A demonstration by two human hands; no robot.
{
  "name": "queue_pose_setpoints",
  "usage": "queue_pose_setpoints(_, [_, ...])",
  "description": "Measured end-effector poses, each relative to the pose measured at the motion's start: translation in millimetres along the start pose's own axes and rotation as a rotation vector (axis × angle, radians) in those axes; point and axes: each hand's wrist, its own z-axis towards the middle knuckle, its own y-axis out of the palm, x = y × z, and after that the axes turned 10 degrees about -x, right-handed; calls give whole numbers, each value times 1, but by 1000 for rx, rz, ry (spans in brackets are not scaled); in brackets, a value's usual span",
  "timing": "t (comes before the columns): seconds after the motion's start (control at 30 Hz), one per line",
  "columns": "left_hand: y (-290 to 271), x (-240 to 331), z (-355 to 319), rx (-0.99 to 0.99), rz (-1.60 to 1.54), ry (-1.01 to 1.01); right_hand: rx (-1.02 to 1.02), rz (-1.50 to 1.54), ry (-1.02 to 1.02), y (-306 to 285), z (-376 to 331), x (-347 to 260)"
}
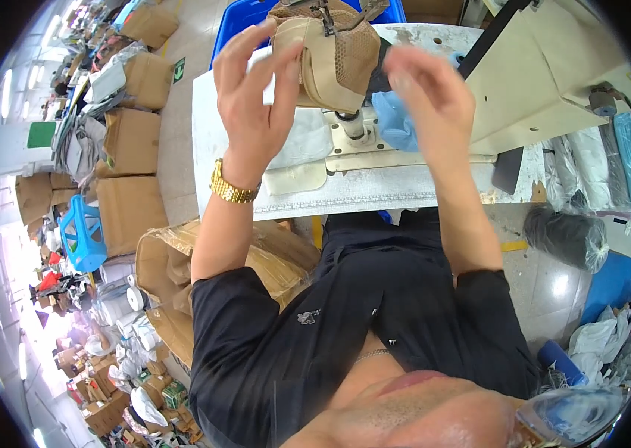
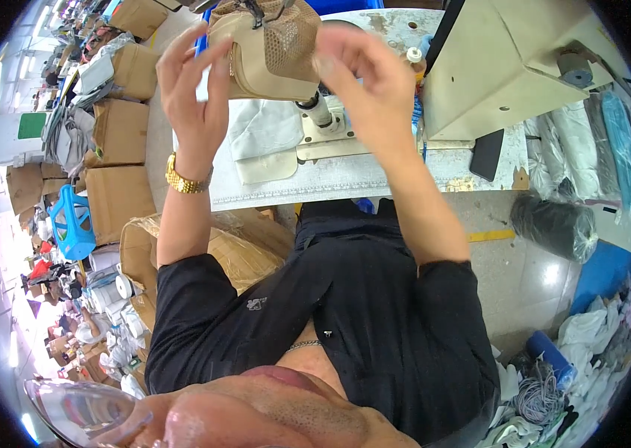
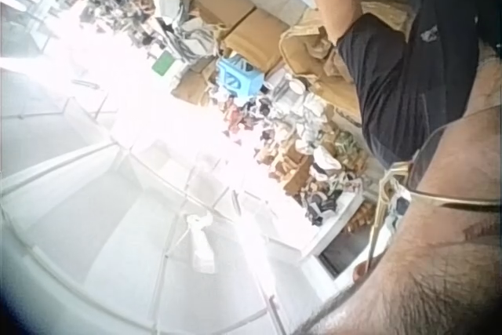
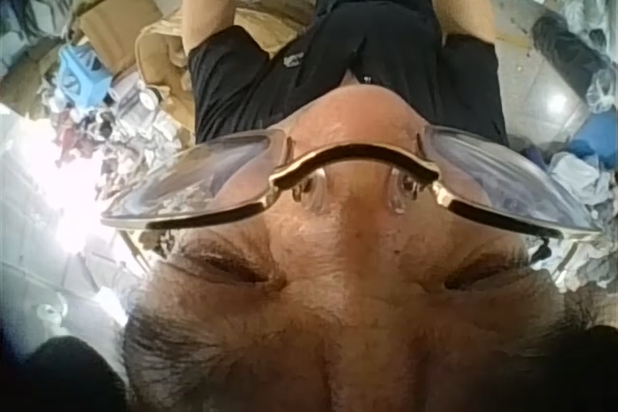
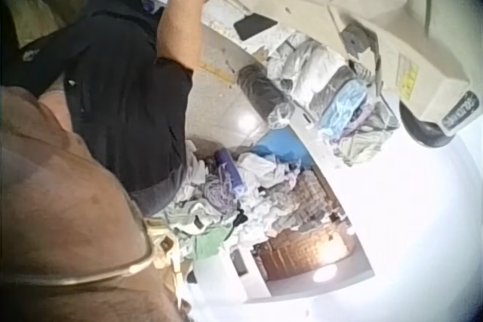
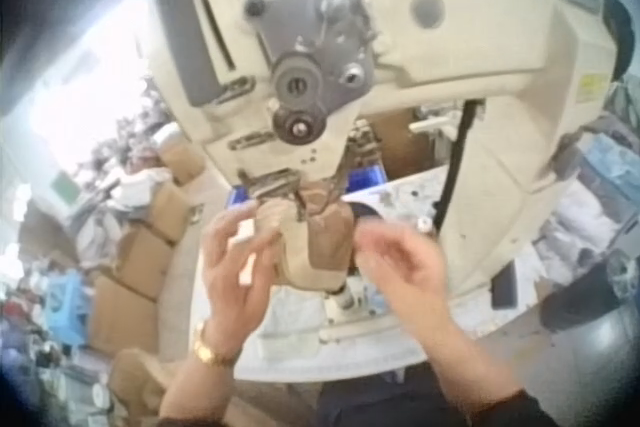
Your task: Assemble mesh bags by attaching leather trim using an industrial sewing machine.
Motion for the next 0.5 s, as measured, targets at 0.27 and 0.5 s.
queue_pose_setpoints(0.27, [8,10,-6,9,121,217,-318,1432,492,53,-45,55])
queue_pose_setpoints(0.5, [8,9,1,-4,116,282,-38,1589,326,57,-28,55])
